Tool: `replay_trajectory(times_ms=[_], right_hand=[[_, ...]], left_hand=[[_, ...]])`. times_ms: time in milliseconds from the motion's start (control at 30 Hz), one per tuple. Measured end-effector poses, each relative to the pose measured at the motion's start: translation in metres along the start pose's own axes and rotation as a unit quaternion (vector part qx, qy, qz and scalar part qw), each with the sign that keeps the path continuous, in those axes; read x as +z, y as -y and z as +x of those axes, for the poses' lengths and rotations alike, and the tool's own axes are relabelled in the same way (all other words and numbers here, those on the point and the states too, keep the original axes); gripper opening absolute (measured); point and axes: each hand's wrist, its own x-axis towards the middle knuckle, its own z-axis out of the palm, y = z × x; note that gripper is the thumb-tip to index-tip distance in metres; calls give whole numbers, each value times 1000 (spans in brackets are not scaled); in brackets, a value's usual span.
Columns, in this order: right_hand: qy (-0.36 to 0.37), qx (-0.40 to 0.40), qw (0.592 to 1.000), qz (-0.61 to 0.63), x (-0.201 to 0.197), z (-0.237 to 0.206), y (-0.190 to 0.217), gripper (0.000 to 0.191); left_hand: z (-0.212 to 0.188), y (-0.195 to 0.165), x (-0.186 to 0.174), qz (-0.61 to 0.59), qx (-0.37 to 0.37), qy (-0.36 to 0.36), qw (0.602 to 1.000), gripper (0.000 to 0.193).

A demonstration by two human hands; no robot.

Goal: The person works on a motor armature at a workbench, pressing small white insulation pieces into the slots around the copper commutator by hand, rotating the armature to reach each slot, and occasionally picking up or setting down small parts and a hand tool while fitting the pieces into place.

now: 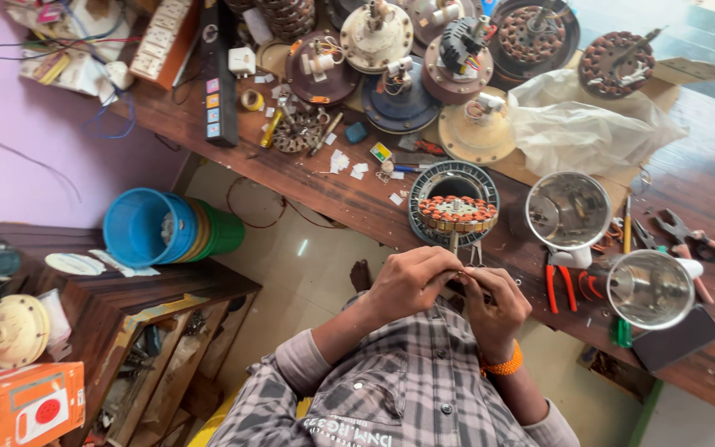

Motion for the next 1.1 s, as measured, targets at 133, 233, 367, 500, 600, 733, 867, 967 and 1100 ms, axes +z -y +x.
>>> replay_trajectory(times_ms=[133,233,367,500,600,733,867,967,1100], right_hand=[[27,1,1000,-11,-3,-1,-2,10],[46,-47,998,-21,-7,-7,-5,11],[58,-78,995,3,-9,-12,-8,11],[67,-106,992,24,-14,-7,-5,12],[69,-114,991,18,-20,1,6,13],[96,17,995,15,-25,5,21,14],[103,191,968,125,-19,4,22,16],[89,231,958,146,-11,0,16,13],[52,202,971,121,0,-10,12,8]], left_hand=[[-1,8,1,-64,-41,19,997,9],[-7,14,1,-168,-90,50,980,8],[-15,21,4,-299,-301,104,900,12],[-18,20,10,-325,-282,103,897,11],[-20,14,10,-300,-249,92,916,8],[-21,6,13,-252,-198,28,947,5],[-23,5,15,-52,-40,-45,997,9],[-23,6,17,-26,2,-56,998,14],[-19,0,20,17,21,-62,998,13]])
